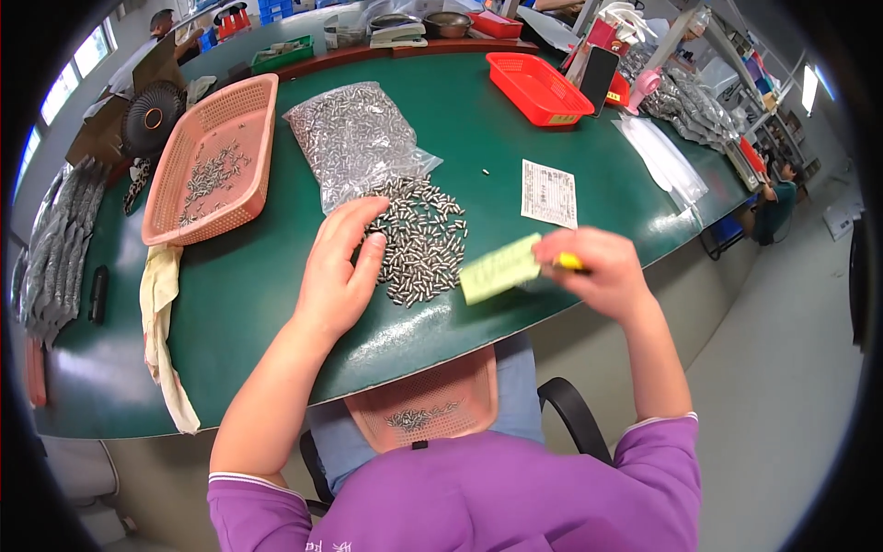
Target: Inspecting and counting small metal pins/components against a paper log and a yellow sticky note at a workbench.
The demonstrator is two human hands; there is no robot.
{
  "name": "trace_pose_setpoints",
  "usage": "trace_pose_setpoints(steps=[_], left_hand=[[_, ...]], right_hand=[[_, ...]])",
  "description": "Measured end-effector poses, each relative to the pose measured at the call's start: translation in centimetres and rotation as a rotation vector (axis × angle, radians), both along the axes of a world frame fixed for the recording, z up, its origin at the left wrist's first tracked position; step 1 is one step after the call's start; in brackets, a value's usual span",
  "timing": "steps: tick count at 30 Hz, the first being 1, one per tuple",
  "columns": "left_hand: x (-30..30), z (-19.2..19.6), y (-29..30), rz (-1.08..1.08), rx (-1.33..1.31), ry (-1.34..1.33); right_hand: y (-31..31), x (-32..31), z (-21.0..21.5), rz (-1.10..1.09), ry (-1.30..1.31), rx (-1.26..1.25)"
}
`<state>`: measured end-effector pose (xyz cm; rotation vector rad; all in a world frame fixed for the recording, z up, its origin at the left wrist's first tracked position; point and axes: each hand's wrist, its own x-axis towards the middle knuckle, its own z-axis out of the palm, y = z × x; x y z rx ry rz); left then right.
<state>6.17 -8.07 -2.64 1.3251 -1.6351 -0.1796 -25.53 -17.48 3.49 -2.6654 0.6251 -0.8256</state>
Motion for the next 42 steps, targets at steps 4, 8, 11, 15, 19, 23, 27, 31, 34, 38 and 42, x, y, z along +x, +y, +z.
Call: trace_pose_setpoints(steps=[4, 8, 11, 15, 19, 23, 27, 31, 34, 38, 42], left_hand=[[-1.9, 2.3, 1.8, -0.135, -0.005, -0.282], [-6.0, 1.6, 7.0, -0.306, 0.105, -0.358], [-7.1, 0.7, 8.7, -0.28, 0.206, -0.441], [-6.2, 0.5, 8.9, -0.185, 0.257, -0.488], [-5.6, 0.8, 9.0, -0.187, 0.29, -0.459], [-5.1, 0.7, 9.3, -0.157, 0.281, -0.45], [-4.7, 0.7, 9.1, -0.148, 0.265, -0.492], [-4.3, 0.8, 9.1, -0.138, 0.242, -0.452], [-4.1, 0.7, 8.9, 0.017, 0.12, -0.304], [-4.4, 0.9, 7.7, 0.296, 0.208, -0.246], [-4.8, 0.8, 6.6, 0.224, 0.298, -0.194]], right_hand=[[3.4, -0.8, -1.8, 0.113, 0.02, 0.128], [4.4, 0.0, -3.6, -0.006, -0.026, 0.214], [4.6, 1.2, -3.5, -0.129, 0.029, 0.355], [3.9, 2.6, -4.2, -0.139, 0.04, 0.405], [3.8, 4.0, -5.3, -0.073, -0.008, 0.34], [4.5, 4.3, -5.2, -0.085, 0.018, 0.213], [5.6, 4.0, -5.7, -0.144, 0.076, 0.132], [6.0, 4.6, -5.4, -0.169, 0.092, 0.11], [6.0, 4.1, -5.2, -0.199, -0.156, 0.363], [7.3, 2.2, -5.6, -0.217, -0.313, 0.522], [9.4, 0.9, -4.6, -0.153, -0.319, 0.775]])
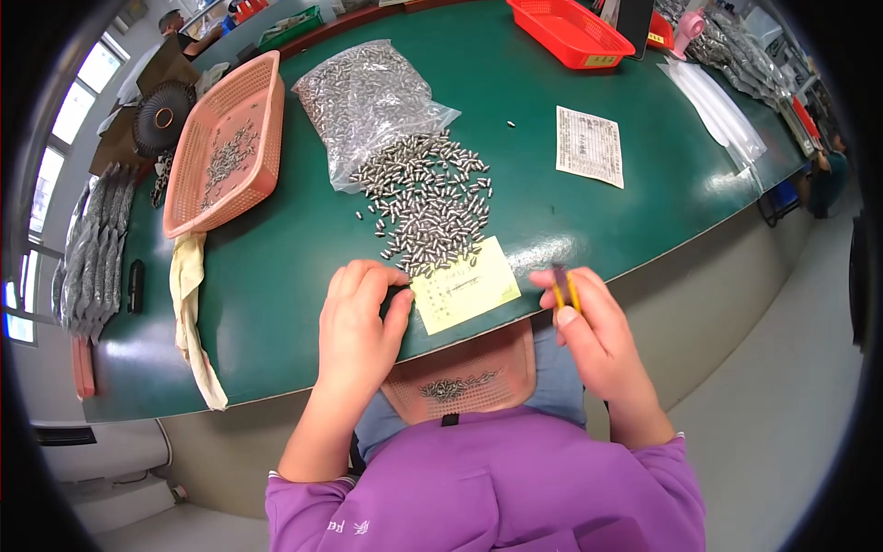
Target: Inspecting and counting small metal pins/components against a paper log and a yellow sticky note at a workbench.
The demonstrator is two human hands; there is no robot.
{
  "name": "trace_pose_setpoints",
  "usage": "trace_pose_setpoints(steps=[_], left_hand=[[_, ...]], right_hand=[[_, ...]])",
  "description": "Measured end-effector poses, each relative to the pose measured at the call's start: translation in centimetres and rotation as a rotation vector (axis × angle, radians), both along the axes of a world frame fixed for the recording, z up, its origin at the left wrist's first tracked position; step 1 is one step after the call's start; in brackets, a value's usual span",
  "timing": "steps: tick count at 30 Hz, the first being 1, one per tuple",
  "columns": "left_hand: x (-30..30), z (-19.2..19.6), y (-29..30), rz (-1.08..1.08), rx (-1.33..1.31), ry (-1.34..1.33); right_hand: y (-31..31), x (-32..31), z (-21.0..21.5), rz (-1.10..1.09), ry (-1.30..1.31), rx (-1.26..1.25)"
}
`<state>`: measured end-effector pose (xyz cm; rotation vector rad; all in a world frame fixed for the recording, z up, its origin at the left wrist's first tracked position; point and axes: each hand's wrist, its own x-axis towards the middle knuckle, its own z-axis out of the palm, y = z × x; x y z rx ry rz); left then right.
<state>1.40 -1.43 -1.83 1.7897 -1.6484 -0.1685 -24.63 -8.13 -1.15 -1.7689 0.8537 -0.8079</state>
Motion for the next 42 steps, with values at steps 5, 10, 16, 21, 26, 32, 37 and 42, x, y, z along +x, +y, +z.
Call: trace_pose_setpoints(steps=[5, 10, 16, 21, 26, 32, 37, 42], left_hand=[[-0.1, 0.0, -0.4, 0.04, 0.067, -0.006], [-1.6, 0.6, 0.7, -0.064, -0.002, 0.06], [-2.5, -0.5, 0.4, -0.09, -0.027, 0.0], [-2.4, -1.0, 0.5, -0.082, -0.056, 0.003], [-2.3, -1.1, 0.5, -0.094, -0.065, 0.005], [-2.1, -1.0, 0.3, -0.119, -0.069, 0.007], [-1.9, -0.9, 0.3, -0.139, -0.065, 0.013], [-2.0, 0.3, 2.0, -0.242, 0.036, 0.05]], right_hand=[[2.3, 0.0, 0.3, 0.05, 0.103, 0.189], [3.1, 2.3, -1.3, 0.052, 0.194, -0.305], [3.6, 3.5, -1.8, 0.082, 0.293, -0.434], [3.6, 3.5, -1.0, 0.114, 0.351, -0.415], [3.5, 3.5, -0.9, 0.144, 0.346, -0.367], [3.1, 3.5, -0.2, 0.184, 0.36, -0.327], [3.1, 3.7, 0.3, 0.191, 0.442, -0.406], [3.5, 3.6, -0.7, 0.155, 0.393, -0.359]])
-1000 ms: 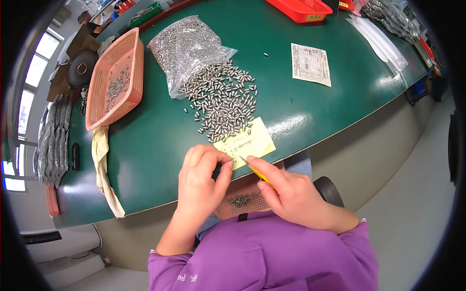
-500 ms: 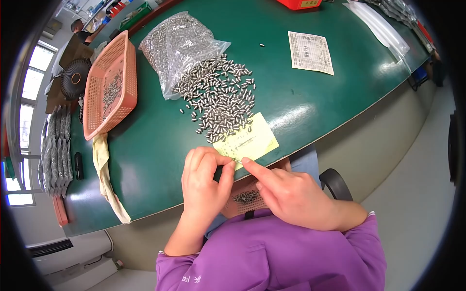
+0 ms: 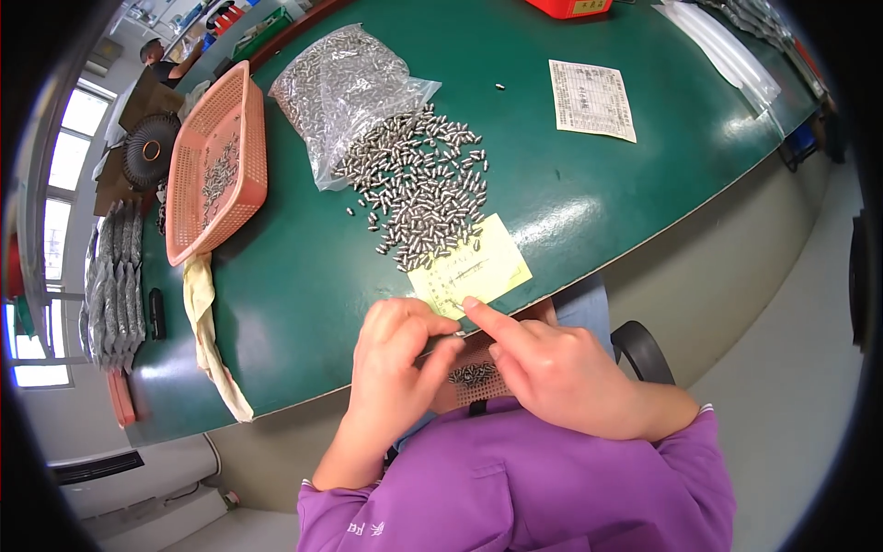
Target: Inspecting and counting small metal pins/components against a paper log and a yellow sticky note at a workbench.
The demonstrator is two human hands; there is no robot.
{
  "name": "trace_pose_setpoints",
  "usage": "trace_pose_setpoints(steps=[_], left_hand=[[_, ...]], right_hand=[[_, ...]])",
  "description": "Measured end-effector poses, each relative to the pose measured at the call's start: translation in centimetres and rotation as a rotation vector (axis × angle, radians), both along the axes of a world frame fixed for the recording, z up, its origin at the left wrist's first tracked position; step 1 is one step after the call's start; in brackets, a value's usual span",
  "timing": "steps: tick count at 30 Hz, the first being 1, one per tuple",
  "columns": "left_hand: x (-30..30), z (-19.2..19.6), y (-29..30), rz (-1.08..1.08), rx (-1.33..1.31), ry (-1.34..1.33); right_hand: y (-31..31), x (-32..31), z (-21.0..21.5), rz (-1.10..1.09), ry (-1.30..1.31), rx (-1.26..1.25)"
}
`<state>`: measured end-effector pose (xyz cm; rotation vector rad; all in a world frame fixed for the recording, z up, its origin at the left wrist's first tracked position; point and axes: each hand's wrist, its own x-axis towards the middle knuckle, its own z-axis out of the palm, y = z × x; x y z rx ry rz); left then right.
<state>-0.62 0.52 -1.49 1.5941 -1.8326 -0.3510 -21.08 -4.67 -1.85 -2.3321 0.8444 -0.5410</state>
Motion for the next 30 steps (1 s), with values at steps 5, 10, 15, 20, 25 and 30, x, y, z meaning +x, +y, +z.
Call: trace_pose_setpoints(steps=[5, 10, 15, 20, 25, 30], left_hand=[[1.0, 0.1, -0.8, 0.199, -0.085, -0.051], [2.1, -0.4, -2.7, 0.305, -0.084, -0.205], [2.3, -0.4, -2.7, 0.26, -0.073, -0.218], [0.3, 0.2, -1.6, 0.154, -0.09, -0.112], [-0.5, -0.8, -1.6, 0.167, -0.07, -0.1], [-0.4, -1.1, -1.5, 0.165, -0.083, -0.062]], right_hand=[[0.3, -0.1, -0.4, -0.046, -0.086, 0.039], [0.4, 0.0, -0.5, -0.053, -0.098, 0.039], [0.5, 0.1, -0.6, -0.061, -0.103, 0.073], [0.3, -0.1, -0.7, -0.048, -0.13, 0.084], [0.1, 0.1, -0.3, -0.031, -0.09, 0.075], [0.0, -0.1, -0.2, -0.009, -0.056, 0.051]])
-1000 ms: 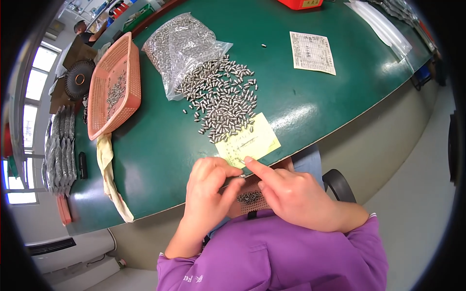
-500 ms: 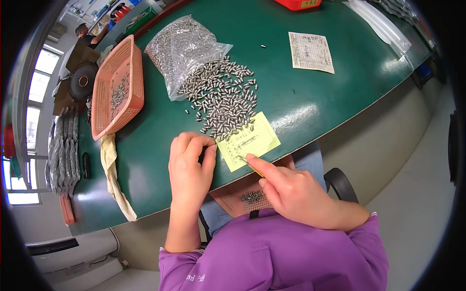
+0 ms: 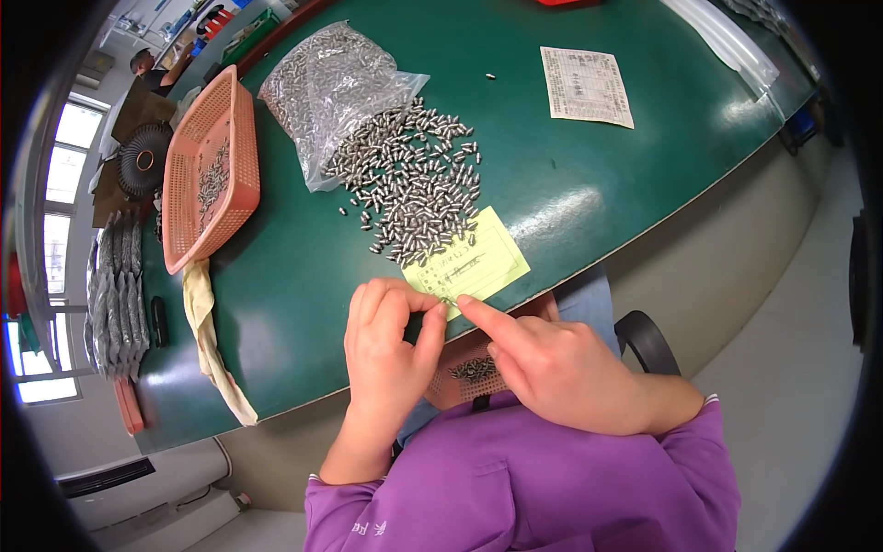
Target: Inspecting and counting small metal pins/components against a paper log and a yellow sticky note at a workbench.
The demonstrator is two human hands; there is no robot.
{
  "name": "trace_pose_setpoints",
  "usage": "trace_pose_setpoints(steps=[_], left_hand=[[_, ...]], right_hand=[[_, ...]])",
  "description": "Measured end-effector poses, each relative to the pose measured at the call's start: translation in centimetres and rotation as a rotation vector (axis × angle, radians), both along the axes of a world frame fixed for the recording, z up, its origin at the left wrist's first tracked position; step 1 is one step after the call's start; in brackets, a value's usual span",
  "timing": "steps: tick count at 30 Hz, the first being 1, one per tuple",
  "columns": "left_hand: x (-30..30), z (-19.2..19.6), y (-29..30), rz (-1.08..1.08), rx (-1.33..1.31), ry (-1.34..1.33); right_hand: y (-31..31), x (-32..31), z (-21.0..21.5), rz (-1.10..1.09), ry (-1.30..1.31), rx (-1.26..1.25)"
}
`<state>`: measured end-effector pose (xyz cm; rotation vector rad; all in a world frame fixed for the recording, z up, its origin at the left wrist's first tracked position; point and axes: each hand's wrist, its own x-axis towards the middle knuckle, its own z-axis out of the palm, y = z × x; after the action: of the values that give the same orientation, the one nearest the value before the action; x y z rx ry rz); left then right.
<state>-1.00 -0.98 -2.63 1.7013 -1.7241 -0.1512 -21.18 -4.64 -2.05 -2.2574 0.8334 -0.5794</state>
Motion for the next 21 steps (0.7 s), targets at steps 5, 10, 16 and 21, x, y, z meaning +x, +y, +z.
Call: trace_pose_setpoints(steps=[5, 10, 16, 21], left_hand=[[0.06, -0.14, 0.03, -0.004, 0.002, 0.006], [0.15, -0.02, 0.0, -0.009, 0.002, 0.023], [-0.02, 0.2, -0.03, -0.006, 0.008, 0.034], [-0.1, 0.21, -0.04, -0.001, 0.013, 0.04]], right_hand=[[-0.19, -0.07, 0.1, 0.021, 0.014, -0.009], [-0.21, 0.01, 0.05, 0.02, -0.001, -0.027], [-0.02, 0.08, 0.22, 0.021, 0.011, -0.028], [0.53, 0.23, 0.1, -0.014, 0.044, -0.044]])
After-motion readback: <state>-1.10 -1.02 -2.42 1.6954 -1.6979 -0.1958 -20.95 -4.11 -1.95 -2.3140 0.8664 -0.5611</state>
